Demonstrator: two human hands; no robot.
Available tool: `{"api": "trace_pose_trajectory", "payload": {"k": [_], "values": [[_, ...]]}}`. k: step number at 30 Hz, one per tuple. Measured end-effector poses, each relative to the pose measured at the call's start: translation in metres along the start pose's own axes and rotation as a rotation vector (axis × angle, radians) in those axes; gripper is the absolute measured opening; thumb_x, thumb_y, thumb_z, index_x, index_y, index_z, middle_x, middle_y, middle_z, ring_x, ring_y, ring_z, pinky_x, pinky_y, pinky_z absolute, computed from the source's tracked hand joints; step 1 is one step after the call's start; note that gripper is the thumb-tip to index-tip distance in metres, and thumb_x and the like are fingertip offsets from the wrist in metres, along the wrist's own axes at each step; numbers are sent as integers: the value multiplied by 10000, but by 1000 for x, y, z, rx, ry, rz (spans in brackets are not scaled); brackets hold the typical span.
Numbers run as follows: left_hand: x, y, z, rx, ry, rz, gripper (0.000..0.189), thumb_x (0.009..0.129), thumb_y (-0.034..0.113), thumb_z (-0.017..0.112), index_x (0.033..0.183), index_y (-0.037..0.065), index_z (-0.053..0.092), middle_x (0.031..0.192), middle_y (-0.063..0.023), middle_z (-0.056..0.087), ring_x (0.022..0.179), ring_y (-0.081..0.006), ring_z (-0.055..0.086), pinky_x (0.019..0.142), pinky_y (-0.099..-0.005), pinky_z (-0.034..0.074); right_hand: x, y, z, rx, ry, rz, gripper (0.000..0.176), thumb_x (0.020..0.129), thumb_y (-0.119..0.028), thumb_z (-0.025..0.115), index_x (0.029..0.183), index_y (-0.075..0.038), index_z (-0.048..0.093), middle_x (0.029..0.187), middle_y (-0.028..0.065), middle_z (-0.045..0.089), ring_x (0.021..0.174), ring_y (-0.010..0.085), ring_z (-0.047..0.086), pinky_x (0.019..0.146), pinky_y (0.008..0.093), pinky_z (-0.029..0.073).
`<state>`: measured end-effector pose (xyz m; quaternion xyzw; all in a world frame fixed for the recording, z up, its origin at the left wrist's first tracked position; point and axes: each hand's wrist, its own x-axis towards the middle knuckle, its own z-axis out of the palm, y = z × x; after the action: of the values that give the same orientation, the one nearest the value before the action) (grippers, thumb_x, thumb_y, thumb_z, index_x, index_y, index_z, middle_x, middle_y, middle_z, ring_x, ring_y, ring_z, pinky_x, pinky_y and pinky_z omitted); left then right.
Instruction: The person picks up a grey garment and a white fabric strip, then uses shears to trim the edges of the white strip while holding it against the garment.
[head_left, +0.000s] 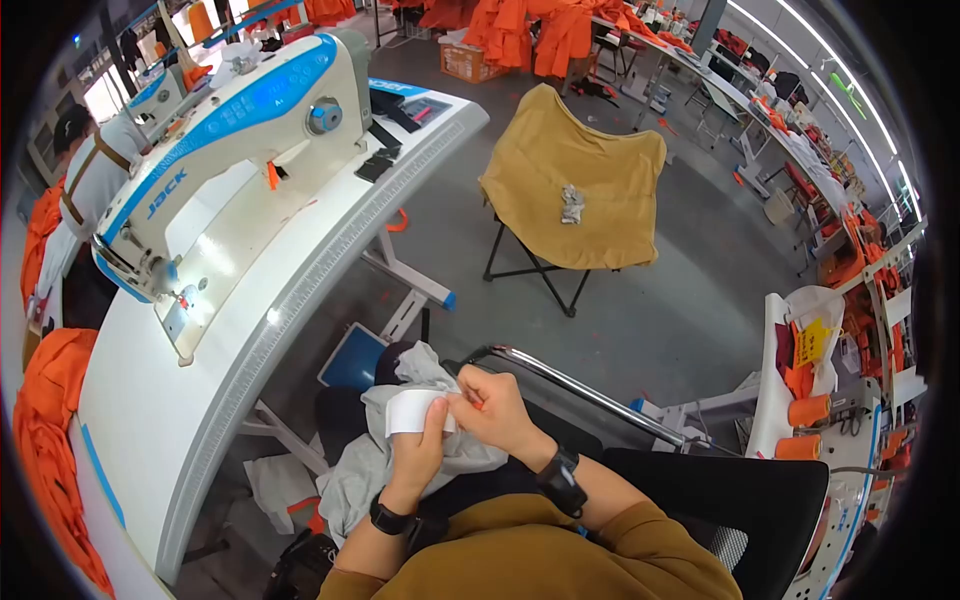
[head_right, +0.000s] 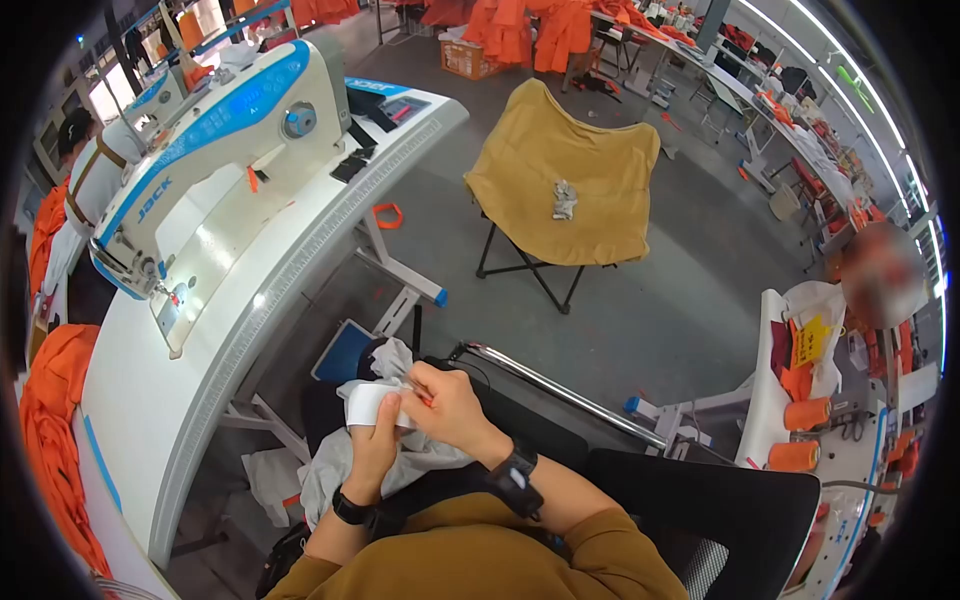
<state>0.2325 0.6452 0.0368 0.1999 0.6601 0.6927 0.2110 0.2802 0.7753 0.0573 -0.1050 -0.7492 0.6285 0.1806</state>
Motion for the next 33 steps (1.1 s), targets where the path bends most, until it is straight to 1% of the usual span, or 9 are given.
{"api": "trace_pose_trajectory", "payload": {"k": [3,11,14,16,17,19,22,29,33], "values": [[2,-14,-3,483,19,456,152,929,109,488,927,-2,592,781,-100,593,650,-210,546,587,-300,420,-3,5,3,-251,84,-205,169,701,-87,616,688,-28,458,543,100,454,457,269,489,453,298,410],[-16,-19,-5,653,-44,356,120,903,61,493,921,-23,576,844,-151,586,785,-302,556,692,-377,430,-9,32,2,-195,130,-352,151,683,-67,596,668,-24,452,538,95,459,430,199,501,420,284,387],[-21,-11,-15,756,-95,867,169,918,98,482,985,-32,566,883,-155,590,785,-294,556,688,-369,432,-9,39,-17,39,185,126,187,689,-83,597,662,-23,422,544,98,410,452,169,463,440,282,367],[-23,-5,1,890,103,649,228,923,146,438,849,-30,563,766,-206,564,708,-365,545,646,-426,419,-5,44,-31,-266,226,-171,206,717,-75,586,656,-32,394,551,76,373,485,136,397,464,279,338],[-18,6,-11,712,-192,-47,240,922,156,460,971,-58,556,886,-222,583,768,-366,572,706,-425,447,-6,46,-38,-296,161,-192,214,737,-75,583,656,-40,389,556,44,372,502,124,369,471,279,326],[-16,-70,-20,769,246,610,348,960,261,454,1173,2,546,970,-69,608,828,-149,572,688,-254,451,-4,36,-43,-144,5,-46,204,779,-88,585,658,-62,424,612,-38,444,517,97,386,474,269,334],[2,-2,6,-477,371,-218,212,943,265,497,949,67,572,848,-14,607,709,-109,578,549,-224,422,-2,15,-36,435,70,364,122,800,-113,577,698,-74,523,571,-21,528,450,62,508,387,205,336],[-2,-3,-5,309,-176,173,192,894,114,540,1061,19,544,871,-37,569,695,-88,504,568,-237,393,11,3,-19,1002,-161,503,96,831,-68,499,778,-64,419,426,20,390,282,88,251,314,237,186],[-1,1,3,159,41,236,100,856,99,551,836,4,572,692,-94,505,641,-237,491,594,-345,392,12,6,-20,1050,-238,500,149,855,-102,507,738,-64,423,425,11,375,292,82,254,322,234,188]]}}
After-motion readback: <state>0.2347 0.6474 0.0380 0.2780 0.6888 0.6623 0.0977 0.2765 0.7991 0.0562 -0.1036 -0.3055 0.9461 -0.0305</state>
